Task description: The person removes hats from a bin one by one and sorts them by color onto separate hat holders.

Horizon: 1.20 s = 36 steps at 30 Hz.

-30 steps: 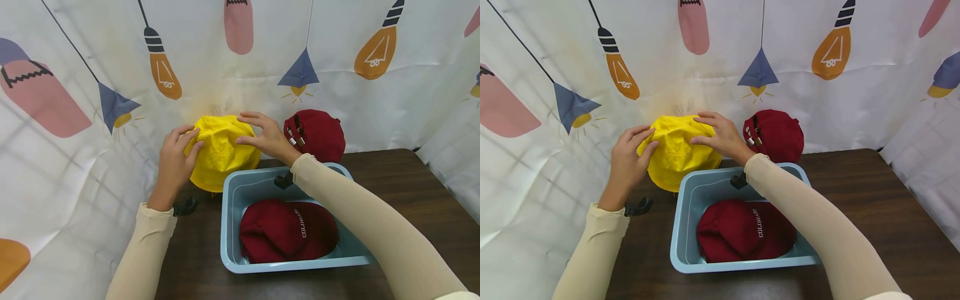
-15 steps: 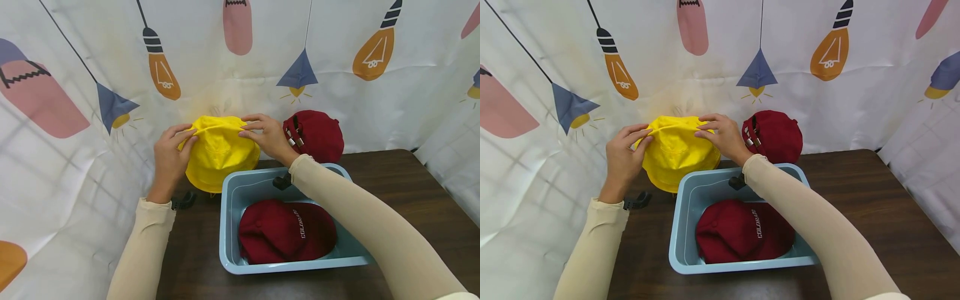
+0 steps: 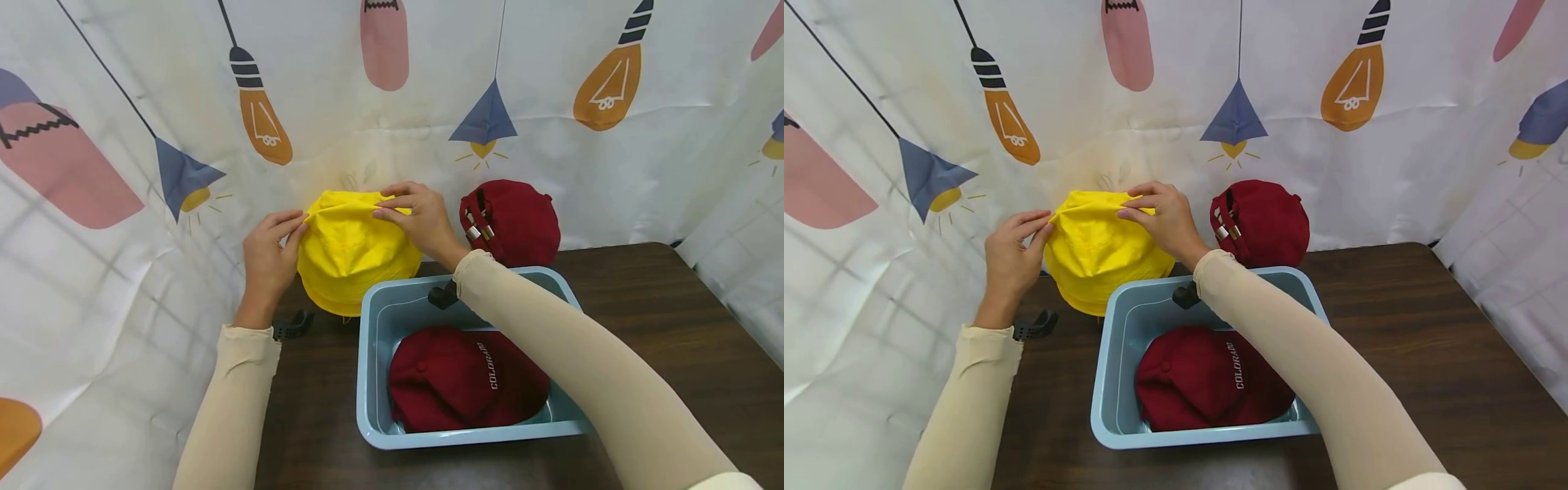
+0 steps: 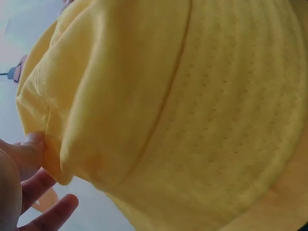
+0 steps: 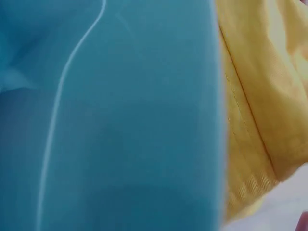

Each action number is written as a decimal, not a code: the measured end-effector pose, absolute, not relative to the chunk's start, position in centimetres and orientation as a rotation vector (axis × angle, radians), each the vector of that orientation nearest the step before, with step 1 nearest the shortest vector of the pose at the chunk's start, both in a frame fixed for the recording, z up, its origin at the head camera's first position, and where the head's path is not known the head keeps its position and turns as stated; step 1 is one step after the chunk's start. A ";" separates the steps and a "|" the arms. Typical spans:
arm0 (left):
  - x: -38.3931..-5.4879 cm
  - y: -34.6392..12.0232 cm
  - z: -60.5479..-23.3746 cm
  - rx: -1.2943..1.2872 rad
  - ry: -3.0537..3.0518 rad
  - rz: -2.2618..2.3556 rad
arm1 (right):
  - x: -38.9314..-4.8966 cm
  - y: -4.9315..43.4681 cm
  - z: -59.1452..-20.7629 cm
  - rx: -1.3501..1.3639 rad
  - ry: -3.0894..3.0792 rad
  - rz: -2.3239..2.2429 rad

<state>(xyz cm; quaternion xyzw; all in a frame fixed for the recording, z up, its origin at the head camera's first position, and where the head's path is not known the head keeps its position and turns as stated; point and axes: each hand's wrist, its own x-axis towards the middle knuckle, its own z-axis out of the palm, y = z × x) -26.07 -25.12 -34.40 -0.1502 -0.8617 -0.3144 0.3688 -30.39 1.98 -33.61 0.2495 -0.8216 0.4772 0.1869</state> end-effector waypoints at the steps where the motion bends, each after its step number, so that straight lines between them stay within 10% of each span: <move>1: -26.1 -25.2 -34.7 -0.386 -2.219 -0.807 | -30.4 2.0 -33.8 0.696 -2.324 1.343; 36: -24.7 -25.3 -38.1 -0.380 -2.394 -0.762 | -30.5 2.7 -35.6 0.544 -2.644 1.240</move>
